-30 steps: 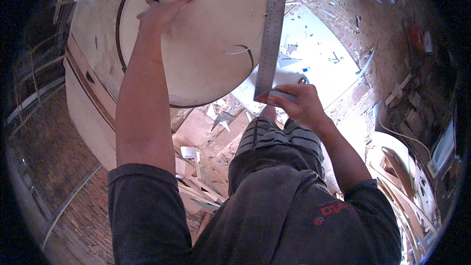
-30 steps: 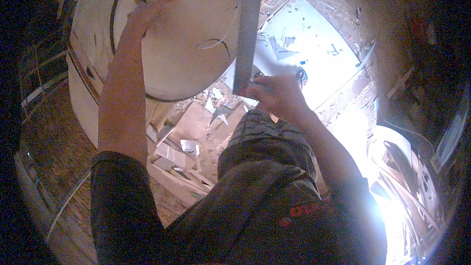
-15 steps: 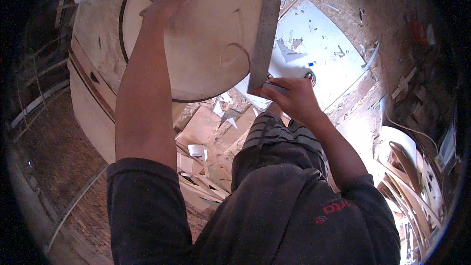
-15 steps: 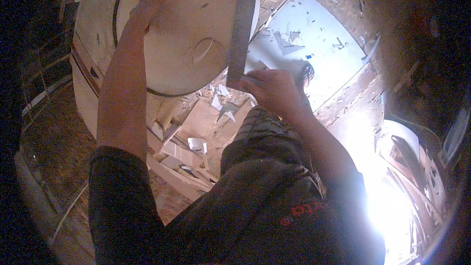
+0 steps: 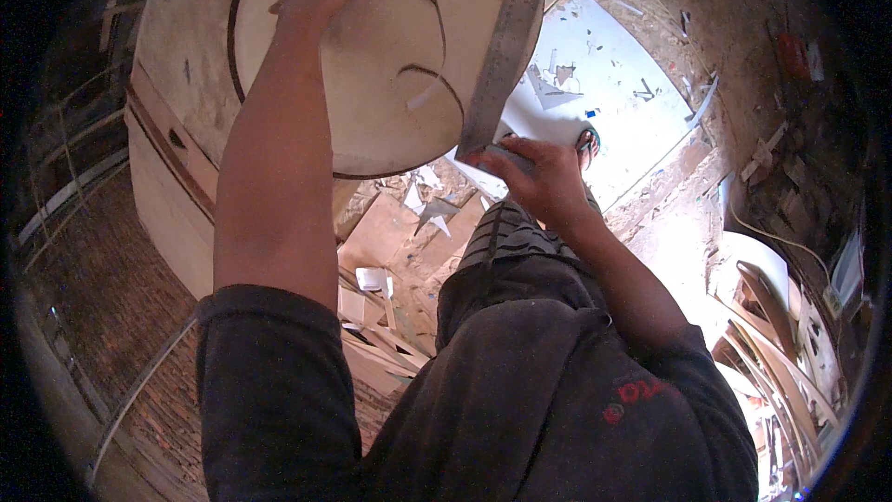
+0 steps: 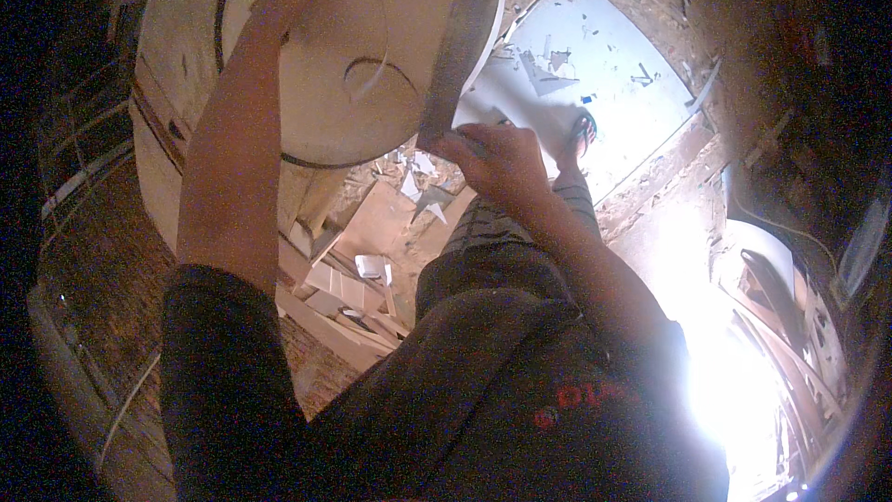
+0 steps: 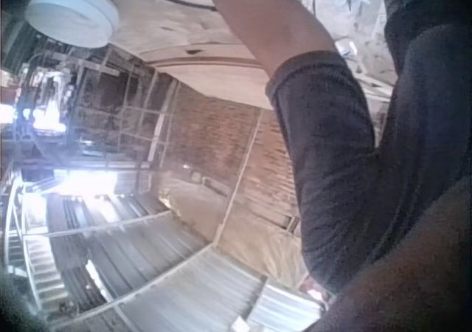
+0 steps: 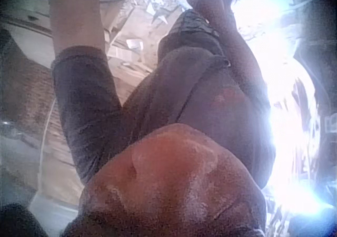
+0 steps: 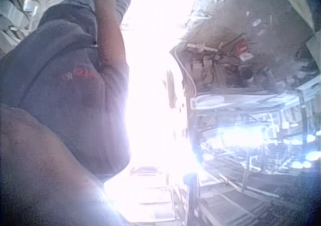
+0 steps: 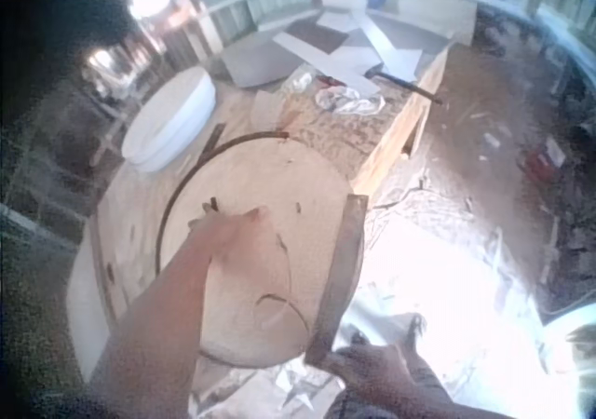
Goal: The person uses a template and pencil to mark a curved line on a circular wooden disc, then uses a hammer and a curved metal tool to cut along the marked line, removing a strip of wood to shape the disc.
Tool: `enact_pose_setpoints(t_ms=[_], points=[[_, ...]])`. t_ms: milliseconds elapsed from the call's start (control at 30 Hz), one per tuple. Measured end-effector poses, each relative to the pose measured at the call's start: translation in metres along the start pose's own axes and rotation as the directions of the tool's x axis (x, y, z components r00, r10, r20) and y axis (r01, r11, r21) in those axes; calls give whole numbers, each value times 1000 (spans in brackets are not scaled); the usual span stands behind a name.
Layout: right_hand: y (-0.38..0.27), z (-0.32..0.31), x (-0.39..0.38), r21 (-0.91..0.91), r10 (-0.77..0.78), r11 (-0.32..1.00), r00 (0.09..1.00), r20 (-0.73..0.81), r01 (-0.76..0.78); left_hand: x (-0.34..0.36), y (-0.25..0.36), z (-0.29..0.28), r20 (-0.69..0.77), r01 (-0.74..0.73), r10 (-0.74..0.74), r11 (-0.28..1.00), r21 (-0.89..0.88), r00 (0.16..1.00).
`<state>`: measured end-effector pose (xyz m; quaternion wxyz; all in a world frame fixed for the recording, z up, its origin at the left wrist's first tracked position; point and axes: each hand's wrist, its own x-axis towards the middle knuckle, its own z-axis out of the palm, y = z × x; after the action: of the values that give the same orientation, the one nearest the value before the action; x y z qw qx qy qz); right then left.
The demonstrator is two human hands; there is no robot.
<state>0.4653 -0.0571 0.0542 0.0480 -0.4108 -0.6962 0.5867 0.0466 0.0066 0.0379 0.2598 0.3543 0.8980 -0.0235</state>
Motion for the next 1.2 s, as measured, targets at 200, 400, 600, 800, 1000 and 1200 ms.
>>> enact_pose_setpoints(t_ms=[200,400,600,800,1000,1200], points=[[6,0,-10,-15,8,1000,1000,3,-8,-37,51,-20,-129,261,-257,965,14,958],[-15,27,-5,-168,-145,977,986,-76,131,39,-66,27,-241,27,-19,999,29,970],[11,25,-21,-13,-65,998,997,-30,65,-22,35,-19,-69,226,-221,970,89,973],[1,41,-3,-102,-143,985,989,-41,138,-35,25,-4,-281,176,-211,974,-146,936],[-2,36,0,-158,-279,949,960,-8,274,-27,29,-20,-93,202,-198,979,32,976],[17,22,11,-89,-71,993,997,41,74,-37,48,-27,-41,380,-384,921,-90,922]])
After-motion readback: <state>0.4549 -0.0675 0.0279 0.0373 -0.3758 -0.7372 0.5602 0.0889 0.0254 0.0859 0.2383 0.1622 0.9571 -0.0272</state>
